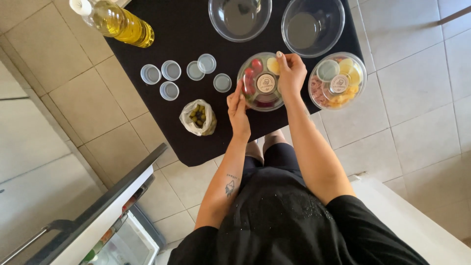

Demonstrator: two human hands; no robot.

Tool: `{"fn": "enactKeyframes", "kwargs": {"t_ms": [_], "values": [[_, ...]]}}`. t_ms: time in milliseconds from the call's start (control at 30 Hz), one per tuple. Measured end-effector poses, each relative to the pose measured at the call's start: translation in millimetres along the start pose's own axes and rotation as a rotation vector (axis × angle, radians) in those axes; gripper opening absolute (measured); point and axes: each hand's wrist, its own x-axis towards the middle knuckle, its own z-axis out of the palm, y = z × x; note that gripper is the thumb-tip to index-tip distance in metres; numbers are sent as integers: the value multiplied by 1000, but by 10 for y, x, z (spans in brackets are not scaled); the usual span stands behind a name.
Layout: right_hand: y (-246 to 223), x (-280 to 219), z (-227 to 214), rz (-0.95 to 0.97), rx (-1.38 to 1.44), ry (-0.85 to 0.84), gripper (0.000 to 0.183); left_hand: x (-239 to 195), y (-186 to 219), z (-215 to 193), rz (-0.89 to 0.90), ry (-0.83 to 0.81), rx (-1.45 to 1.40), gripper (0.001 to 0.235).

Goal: The person retrieves food containers from the refrigerator and places them on a table. They then pour oil from a bottle into several small plastic cups arranged on the table.

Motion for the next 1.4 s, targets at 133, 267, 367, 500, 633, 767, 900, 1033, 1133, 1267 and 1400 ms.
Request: {"fn": "enactKeyframes", "kwargs": {"t_ms": [133,267,367,500,633,767,900,1033,1133,1267,1400], "values": [[67,-8,-10,15,29,-33,19,243,-97,125,93,271,25,22],[81,1,-5,13,83,-51,17,516,-32,169,108,260,96,21],[70,14,-15,-1,89,-73,15,731,-79,127,133,203,244,25],[-215,-89,-41,-18,72,-110,12,748,58,151,135,161,379,26],[-150,-51,4,121,154,-110,13,775,58,131,118,124,383,27],[-212,-22,19,237,235,-84,18,868,-19,103,123,64,438,25],[-235,-2,32,257,252,-91,19,827,171,180,-9,90,340,32],[-240,-9,21,291,306,-93,20,814,334,196,-50,31,369,27],[-306,12,-3,296,299,-99,20,863,328,225,-63,37,367,28],[-365,-29,-32,319,293,-105,20,831,360,246,-69,43,281,26],[-323,-19,-7,323,313,-102,21,836,374,234,-84,23,268,25]]}}
